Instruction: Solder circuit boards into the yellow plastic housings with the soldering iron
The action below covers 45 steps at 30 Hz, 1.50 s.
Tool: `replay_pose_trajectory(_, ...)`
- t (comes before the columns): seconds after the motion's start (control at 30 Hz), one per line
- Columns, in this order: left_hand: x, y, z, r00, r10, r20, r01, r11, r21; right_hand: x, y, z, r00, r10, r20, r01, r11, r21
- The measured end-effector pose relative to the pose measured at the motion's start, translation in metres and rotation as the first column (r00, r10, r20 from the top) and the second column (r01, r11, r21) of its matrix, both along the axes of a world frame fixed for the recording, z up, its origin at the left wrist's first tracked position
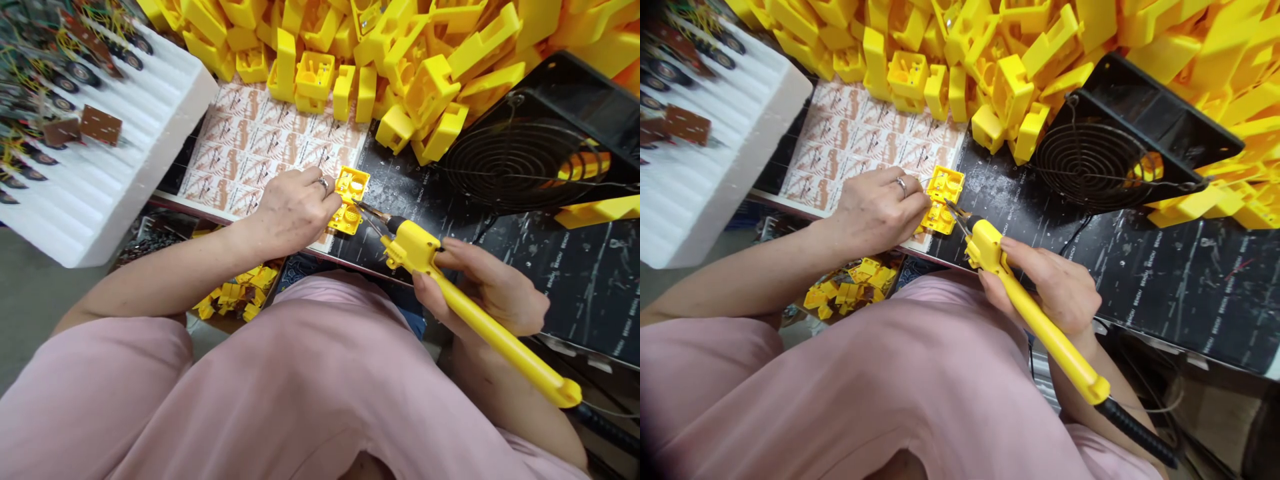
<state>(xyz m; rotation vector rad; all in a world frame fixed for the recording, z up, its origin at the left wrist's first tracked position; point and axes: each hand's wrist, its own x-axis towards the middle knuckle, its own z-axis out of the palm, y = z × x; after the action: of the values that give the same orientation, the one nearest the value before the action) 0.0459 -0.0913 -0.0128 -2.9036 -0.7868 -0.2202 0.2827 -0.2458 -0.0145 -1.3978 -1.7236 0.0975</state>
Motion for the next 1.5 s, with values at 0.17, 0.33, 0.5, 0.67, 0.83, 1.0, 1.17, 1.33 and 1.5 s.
replay_pose_trajectory(0.17,-0.01,0.003,-0.004,0.977,0.051,0.208,-0.017,0.987,-0.161,0.004,-0.009,-0.006,0.998,-0.061,-0.036,0.062,0.998,0.025)
replay_pose_trajectory(0.33,-0.015,-0.002,-0.008,0.966,0.129,0.225,-0.052,0.946,-0.32,0.012,-0.003,0.005,0.984,0.175,0.024,-0.175,0.985,-0.008)
replay_pose_trajectory(0.5,-0.011,-0.006,-0.01,0.974,0.146,0.175,-0.093,0.956,-0.278,0.013,0.009,0.01,0.94,0.333,0.071,-0.334,0.943,-0.001)
replay_pose_trajectory(0.67,-0.01,-0.003,-0.008,0.988,0.074,0.135,-0.048,0.982,-0.185,0.008,0.015,0.013,0.921,0.364,0.139,-0.366,0.93,-0.009)
replay_pose_trajectory(0.83,-0.01,0.0,-0.003,0.998,-0.004,0.056,0.011,0.993,-0.119,0.005,0.015,0.022,0.9,0.401,0.171,-0.399,0.916,-0.048)
replay_pose_trajectory(1.0,-0.006,0.003,0.001,0.998,0.009,-0.063,-0.019,0.988,-0.151,0.008,0.01,0.031,0.912,0.383,0.145,-0.368,0.922,-0.119)
replay_pose_trajectory(1.17,-0.003,0.001,0.003,0.995,0.043,-0.086,-0.06,0.975,-0.213,0.012,0.006,0.024,0.964,0.245,0.109,-0.238,0.969,-0.072)
replay_pose_trajectory(1.33,-0.004,0.001,0.003,0.994,0.054,-0.09,-0.075,0.967,-0.242,0.012,0.005,0.018,0.951,0.282,0.127,-0.274,0.958,-0.08)
replay_pose_trajectory(1.5,-0.005,0.003,0.002,0.996,0.038,-0.075,-0.053,0.975,-0.216,0.007,0.009,0.022,0.945,0.296,0.139,-0.289,0.955,-0.072)
